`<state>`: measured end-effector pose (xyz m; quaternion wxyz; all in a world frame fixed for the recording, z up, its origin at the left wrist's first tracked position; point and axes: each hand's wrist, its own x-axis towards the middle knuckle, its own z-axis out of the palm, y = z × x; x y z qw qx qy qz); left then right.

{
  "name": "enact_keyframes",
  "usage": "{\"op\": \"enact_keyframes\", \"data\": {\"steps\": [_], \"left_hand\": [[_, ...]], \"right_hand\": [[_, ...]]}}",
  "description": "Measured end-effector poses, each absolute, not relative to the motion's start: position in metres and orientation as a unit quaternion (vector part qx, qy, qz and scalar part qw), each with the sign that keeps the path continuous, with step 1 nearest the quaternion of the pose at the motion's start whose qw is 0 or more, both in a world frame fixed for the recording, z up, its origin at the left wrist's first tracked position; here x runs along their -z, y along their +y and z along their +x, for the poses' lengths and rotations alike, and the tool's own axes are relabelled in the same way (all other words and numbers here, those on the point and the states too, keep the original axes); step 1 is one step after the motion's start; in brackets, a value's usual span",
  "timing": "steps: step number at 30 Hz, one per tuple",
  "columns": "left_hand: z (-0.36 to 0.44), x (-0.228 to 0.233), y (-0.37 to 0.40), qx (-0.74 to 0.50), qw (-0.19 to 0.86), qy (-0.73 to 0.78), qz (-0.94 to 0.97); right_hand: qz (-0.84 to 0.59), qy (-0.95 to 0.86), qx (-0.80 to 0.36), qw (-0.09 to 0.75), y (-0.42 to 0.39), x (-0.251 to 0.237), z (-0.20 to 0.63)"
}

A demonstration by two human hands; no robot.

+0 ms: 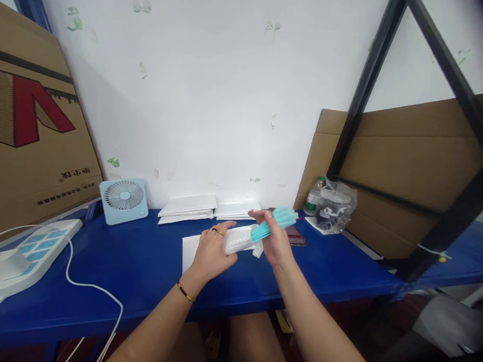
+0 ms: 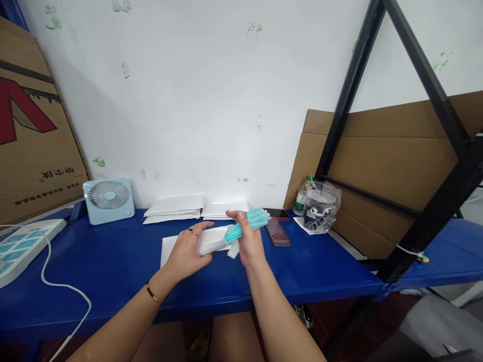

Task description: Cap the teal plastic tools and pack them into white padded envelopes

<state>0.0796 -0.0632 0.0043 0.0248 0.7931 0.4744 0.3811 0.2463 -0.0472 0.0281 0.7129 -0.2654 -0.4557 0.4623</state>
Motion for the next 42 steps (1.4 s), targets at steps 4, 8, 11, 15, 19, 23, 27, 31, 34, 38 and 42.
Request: {"op": "enact_keyframes", "data": {"steps": [4, 8, 11, 15, 19, 23, 27, 31, 34, 38, 42], "left_hand": [[0.075, -0.009, -0.058, -0.463, 0.076, 0.463, 0.752], [0.082, -0.02, -0.053, -0.59, 0.154, 0.425, 0.669], [0.092, -0.023, -0.049, -0.66, 0.205, 0.38, 0.615], [0.1, -0.018, -0.046, -0.661, 0.219, 0.402, 0.594], [0.1, -0.013, -0.046, -0.652, 0.193, 0.439, 0.587], [0.097, -0.011, -0.044, -0.641, 0.182, 0.456, 0.59], [0.09, -0.006, -0.041, -0.629, 0.193, 0.453, 0.602], [0.083, -0.001, -0.04, -0.626, 0.199, 0.424, 0.624], [0.085, 0.002, -0.042, -0.642, 0.171, 0.407, 0.627], [0.095, 0.012, -0.049, -0.65, 0.095, 0.477, 0.583], [0.098, 0.026, -0.056, -0.632, 0.088, 0.531, 0.558]], "right_hand": [[-0.334, -0.592, -0.393, 0.619, -0.05, -0.059, 0.243], [-0.337, -0.684, -0.369, 0.532, -0.048, -0.111, 0.236], [-0.347, -0.719, -0.366, 0.479, -0.043, -0.133, 0.22], [-0.378, -0.75, -0.37, 0.397, -0.036, -0.132, 0.198], [-0.393, -0.758, -0.371, 0.365, -0.034, -0.125, 0.191], [-0.366, -0.753, -0.393, 0.379, -0.032, -0.129, 0.194], [-0.297, -0.74, -0.387, 0.464, -0.022, -0.139, 0.213], [-0.277, -0.698, -0.417, 0.512, -0.012, -0.133, 0.24], [-0.26, -0.713, -0.414, 0.503, -0.015, -0.114, 0.249], [-0.242, -0.774, -0.351, 0.469, -0.024, -0.09, 0.243], [-0.233, -0.824, -0.255, 0.45, -0.029, -0.086, 0.234]]}}
